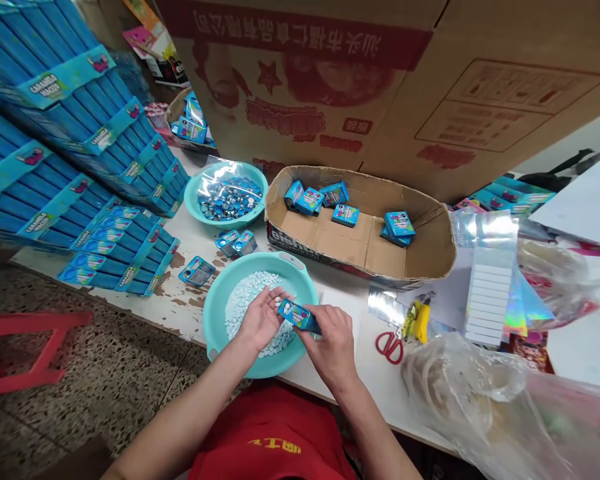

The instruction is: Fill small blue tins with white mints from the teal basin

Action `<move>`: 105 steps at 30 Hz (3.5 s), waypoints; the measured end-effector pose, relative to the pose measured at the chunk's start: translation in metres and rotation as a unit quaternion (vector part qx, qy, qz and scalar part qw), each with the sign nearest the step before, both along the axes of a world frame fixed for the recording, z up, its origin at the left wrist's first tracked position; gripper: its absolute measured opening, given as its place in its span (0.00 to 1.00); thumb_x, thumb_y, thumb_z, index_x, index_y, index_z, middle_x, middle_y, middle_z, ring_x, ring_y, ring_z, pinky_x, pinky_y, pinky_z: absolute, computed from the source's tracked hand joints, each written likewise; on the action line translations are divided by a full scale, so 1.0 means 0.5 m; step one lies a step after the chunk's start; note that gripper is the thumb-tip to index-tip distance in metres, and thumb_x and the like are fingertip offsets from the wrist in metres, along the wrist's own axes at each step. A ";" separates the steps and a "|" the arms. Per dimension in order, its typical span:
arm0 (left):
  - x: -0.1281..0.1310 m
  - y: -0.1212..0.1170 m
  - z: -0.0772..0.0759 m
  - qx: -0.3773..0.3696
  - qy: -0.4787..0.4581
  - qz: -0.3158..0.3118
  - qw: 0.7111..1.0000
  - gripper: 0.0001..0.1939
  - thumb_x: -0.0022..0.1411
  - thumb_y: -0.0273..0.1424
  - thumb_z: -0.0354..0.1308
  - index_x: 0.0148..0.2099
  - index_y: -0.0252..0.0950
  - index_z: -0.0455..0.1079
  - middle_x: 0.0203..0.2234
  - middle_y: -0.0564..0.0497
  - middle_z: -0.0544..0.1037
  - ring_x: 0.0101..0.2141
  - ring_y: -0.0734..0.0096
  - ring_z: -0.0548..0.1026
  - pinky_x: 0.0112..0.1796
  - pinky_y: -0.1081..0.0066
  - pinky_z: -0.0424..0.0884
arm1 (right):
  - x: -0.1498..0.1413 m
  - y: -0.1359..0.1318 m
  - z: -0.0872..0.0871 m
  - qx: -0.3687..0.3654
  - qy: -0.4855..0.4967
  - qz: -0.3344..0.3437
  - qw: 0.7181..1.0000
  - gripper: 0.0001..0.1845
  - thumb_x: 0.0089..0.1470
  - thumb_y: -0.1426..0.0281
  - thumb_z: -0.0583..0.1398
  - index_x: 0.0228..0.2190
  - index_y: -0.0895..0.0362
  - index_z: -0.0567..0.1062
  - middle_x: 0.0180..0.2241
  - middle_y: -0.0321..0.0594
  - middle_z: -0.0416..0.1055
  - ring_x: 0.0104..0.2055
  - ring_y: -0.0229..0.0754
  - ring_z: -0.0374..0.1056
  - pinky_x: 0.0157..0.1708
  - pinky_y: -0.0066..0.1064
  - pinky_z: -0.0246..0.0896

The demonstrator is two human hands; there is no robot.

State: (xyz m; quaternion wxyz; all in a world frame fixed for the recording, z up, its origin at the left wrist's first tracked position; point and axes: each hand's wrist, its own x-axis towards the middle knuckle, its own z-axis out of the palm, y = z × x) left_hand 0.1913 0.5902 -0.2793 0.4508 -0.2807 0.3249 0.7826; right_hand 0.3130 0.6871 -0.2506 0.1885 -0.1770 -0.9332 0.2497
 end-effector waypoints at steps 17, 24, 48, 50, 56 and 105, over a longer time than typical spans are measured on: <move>0.018 -0.008 -0.022 -0.103 0.301 -0.157 0.935 0.14 0.39 0.28 0.67 0.33 0.34 0.75 0.28 0.52 0.75 0.31 0.73 0.69 0.36 0.73 0.63 | 0.006 -0.002 -0.024 0.026 -0.050 -0.034 0.998 0.13 0.53 0.63 0.60 0.40 0.53 0.72 0.33 0.40 0.71 0.36 0.47 0.64 0.34 0.36 0.53; -0.002 -0.014 -0.038 -0.112 0.240 -0.127 0.956 0.11 0.40 0.29 0.64 0.31 0.33 0.73 0.25 0.51 0.75 0.28 0.75 0.70 0.34 0.73 0.65 | 0.013 0.003 -0.029 -0.005 -0.046 -0.040 0.998 0.13 0.53 0.61 0.59 0.40 0.52 0.72 0.33 0.40 0.71 0.36 0.47 0.64 0.33 0.36 0.55; -0.034 -0.150 -0.145 -0.349 0.566 -0.516 0.540 0.17 0.59 0.36 0.49 0.48 0.36 0.68 0.46 0.46 0.74 0.47 0.61 0.71 0.49 0.63 0.65 | 0.148 0.161 -0.196 -0.410 0.079 -0.249 0.874 0.28 0.35 0.54 0.68 0.36 0.56 0.70 0.35 0.42 0.72 0.38 0.48 0.69 0.43 0.44 0.65; -0.027 -0.146 -0.149 -0.343 0.574 -0.524 0.528 0.18 0.59 0.37 0.48 0.48 0.36 0.68 0.46 0.47 0.74 0.46 0.61 0.72 0.48 0.64 0.66 | 0.152 0.161 -0.202 -0.416 0.092 -0.248 0.870 0.29 0.35 0.55 0.69 0.39 0.55 0.70 0.41 0.44 0.71 0.43 0.49 0.69 0.47 0.45 0.63; -0.024 -0.129 -0.152 -0.353 0.620 -0.527 0.462 0.17 0.61 0.35 0.47 0.50 0.35 0.67 0.47 0.46 0.74 0.46 0.61 0.72 0.48 0.64 0.66 | 0.228 0.136 -0.192 -0.413 0.107 -0.321 0.845 0.33 0.40 0.56 0.66 0.47 0.55 0.67 0.48 0.50 0.69 0.51 0.49 0.64 0.51 0.46 0.58; -0.028 -0.124 -0.119 -0.249 0.565 -0.733 0.284 0.13 0.48 0.22 0.52 0.36 0.38 0.71 0.36 0.48 0.75 0.38 0.63 0.72 0.37 0.71 0.61 | 0.312 -0.020 -0.257 -0.536 -0.008 -0.350 0.769 0.27 0.32 0.48 0.66 0.29 0.57 0.74 0.31 0.46 0.75 0.35 0.50 0.71 0.39 0.42 0.66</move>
